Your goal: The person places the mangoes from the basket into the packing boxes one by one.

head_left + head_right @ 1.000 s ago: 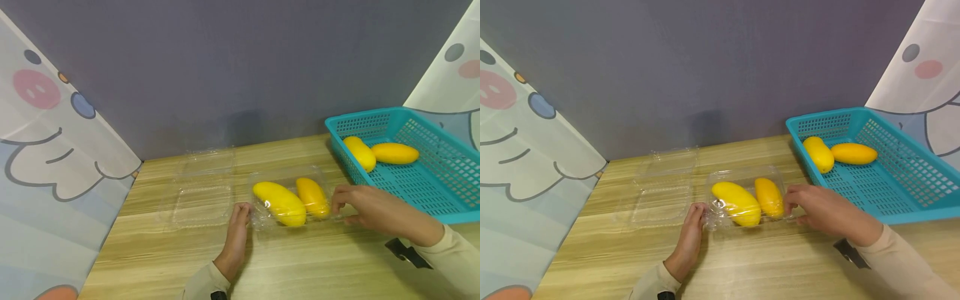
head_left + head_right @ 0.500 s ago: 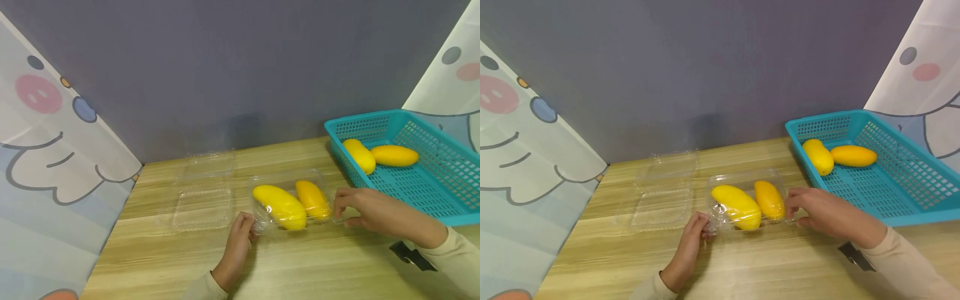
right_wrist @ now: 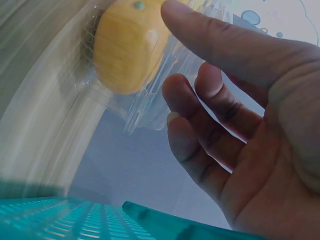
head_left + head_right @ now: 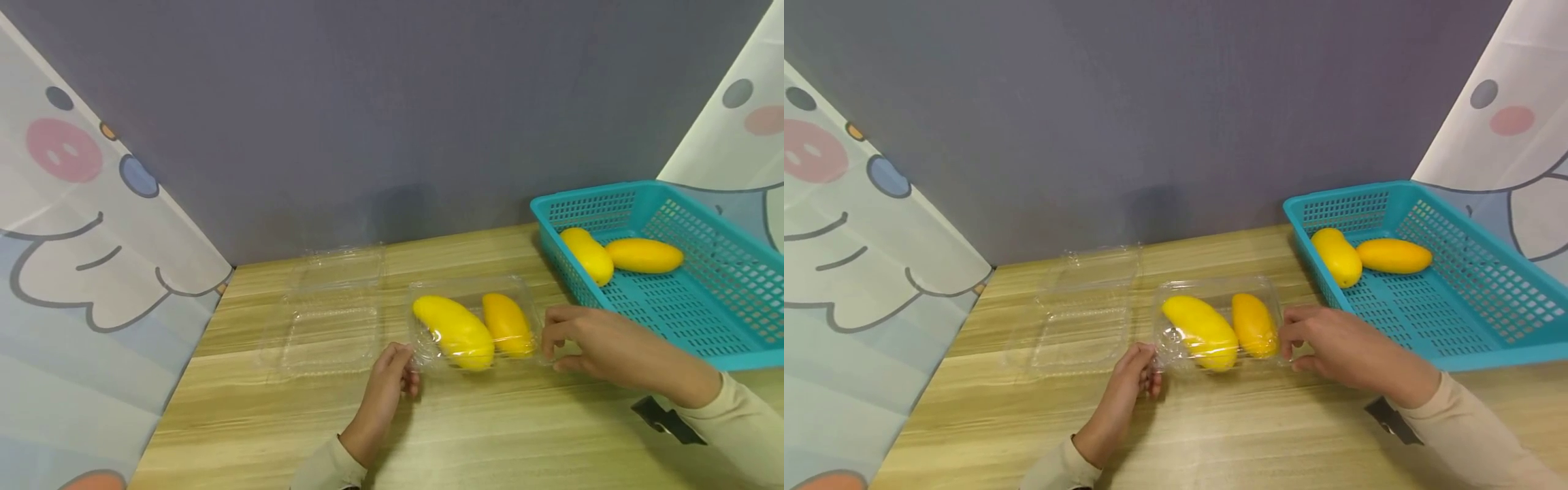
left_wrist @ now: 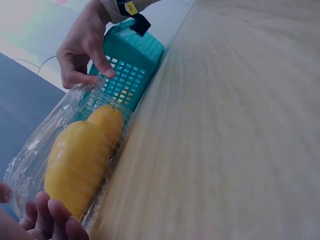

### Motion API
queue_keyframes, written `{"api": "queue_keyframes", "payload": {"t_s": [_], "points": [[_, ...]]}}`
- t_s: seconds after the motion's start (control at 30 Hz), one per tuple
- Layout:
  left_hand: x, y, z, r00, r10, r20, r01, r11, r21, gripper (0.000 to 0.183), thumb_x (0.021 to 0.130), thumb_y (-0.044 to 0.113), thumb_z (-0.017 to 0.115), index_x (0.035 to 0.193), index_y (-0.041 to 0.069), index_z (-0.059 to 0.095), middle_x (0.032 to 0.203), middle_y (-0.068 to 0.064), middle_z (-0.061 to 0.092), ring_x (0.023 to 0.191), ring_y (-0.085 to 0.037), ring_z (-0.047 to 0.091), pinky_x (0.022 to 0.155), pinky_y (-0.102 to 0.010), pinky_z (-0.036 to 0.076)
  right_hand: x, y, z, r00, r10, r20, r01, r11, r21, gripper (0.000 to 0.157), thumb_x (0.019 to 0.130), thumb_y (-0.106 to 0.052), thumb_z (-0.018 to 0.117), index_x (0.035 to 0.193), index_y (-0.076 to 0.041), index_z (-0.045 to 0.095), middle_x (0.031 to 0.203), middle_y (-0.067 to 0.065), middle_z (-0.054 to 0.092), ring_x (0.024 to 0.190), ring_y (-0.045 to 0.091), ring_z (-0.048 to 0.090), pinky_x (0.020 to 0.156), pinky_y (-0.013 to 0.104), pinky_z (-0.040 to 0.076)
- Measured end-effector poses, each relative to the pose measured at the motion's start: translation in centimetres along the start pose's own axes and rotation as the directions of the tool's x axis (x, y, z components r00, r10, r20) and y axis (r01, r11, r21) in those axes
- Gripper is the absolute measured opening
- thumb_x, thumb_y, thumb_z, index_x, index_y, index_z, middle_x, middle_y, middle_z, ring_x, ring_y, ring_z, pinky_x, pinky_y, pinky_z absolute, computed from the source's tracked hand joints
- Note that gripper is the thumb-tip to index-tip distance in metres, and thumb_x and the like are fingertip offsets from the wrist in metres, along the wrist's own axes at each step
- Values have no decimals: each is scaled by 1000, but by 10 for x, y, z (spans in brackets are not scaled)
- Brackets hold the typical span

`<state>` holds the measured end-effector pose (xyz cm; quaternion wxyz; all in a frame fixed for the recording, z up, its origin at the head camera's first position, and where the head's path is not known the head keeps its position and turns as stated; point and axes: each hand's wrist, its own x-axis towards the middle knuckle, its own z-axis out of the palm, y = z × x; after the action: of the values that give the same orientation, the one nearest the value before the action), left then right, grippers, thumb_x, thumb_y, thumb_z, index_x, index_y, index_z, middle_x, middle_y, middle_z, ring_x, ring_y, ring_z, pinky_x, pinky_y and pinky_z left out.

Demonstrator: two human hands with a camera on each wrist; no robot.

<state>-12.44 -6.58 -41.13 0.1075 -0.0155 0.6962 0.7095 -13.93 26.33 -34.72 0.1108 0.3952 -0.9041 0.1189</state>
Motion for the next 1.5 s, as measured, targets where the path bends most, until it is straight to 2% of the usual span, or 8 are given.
{"api": "queue_keyframes", "payload": {"t_s": [0.27,0.67,0.8,0.9,0.97,1.1,1.33,1.5], "points": [[-4,1,-1,1000,-11,29,10,1000,29,22,98,18,45,78,9,50,63,2,51,53,-11,45,53,-21,40,-1,-1,0,1000,9,5,-9,1000,-5,41,64,-17,92,84,-40,65,89,-24,53,74,-5,50,59,21,48],[-2,1,0,999,-39,33,39,999,-21,22,95,13,46,73,10,50,60,3,52,51,-9,46,53,-20,37,-4,-3,-3,1000,7,3,-7,998,-62,43,65,-15,91,89,-36,64,96,-19,55,79,1,55,63,23,52],[-2,0,0,999,-33,25,34,999,-23,23,96,14,47,74,10,50,61,3,52,51,-9,46,53,-20,37,-7,-8,-5,989,138,58,-137,990,-17,34,78,-9,81,101,-29,66,99,-15,58,78,0,53,61,23,50],[-2,-1,0,999,-24,24,25,999,-38,22,96,14,47,74,11,50,62,4,52,52,-9,46,53,-20,38,-9,-13,-5,950,299,91,-302,953,25,22,92,-11,68,112,-19,63,92,-12,58,69,-2,46,57,22,43],[-2,-2,1,1000,-17,24,18,998,-53,21,96,13,47,75,11,50,63,4,53,53,-9,46,54,-20,38,-9,-16,-3,933,352,72,-354,935,13,18,96,-13,63,114,-13,60,88,-8,58,65,-1,43,55,22,40],[-3,-3,2,1000,-8,27,10,997,-70,20,96,13,47,76,11,49,65,5,54,54,-9,46,55,-20,39,-8,-23,3,935,352,37,-350,935,-51,21,97,-16,63,116,-8,58,84,-5,61,62,2,44,53,25,42],[-3,-3,2,999,3,33,-1,998,-70,19,97,11,46,78,9,48,65,4,54,55,-10,47,56,-20,39,-6,-31,8,892,436,121,-444,895,42,33,102,-21,54,132,-7,50,73,-12,55,53,0,37,50,21,35],[-3,-2,3,1000,1,30,2,997,-75,18,98,12,45,80,9,48,67,4,55,56,-10,47,57,-20,40,-3,-32,12,904,422,75,-427,901,77,33,101,-16,56,131,-4,48,69,-13,50,51,-1,34,48,20,34]]}}
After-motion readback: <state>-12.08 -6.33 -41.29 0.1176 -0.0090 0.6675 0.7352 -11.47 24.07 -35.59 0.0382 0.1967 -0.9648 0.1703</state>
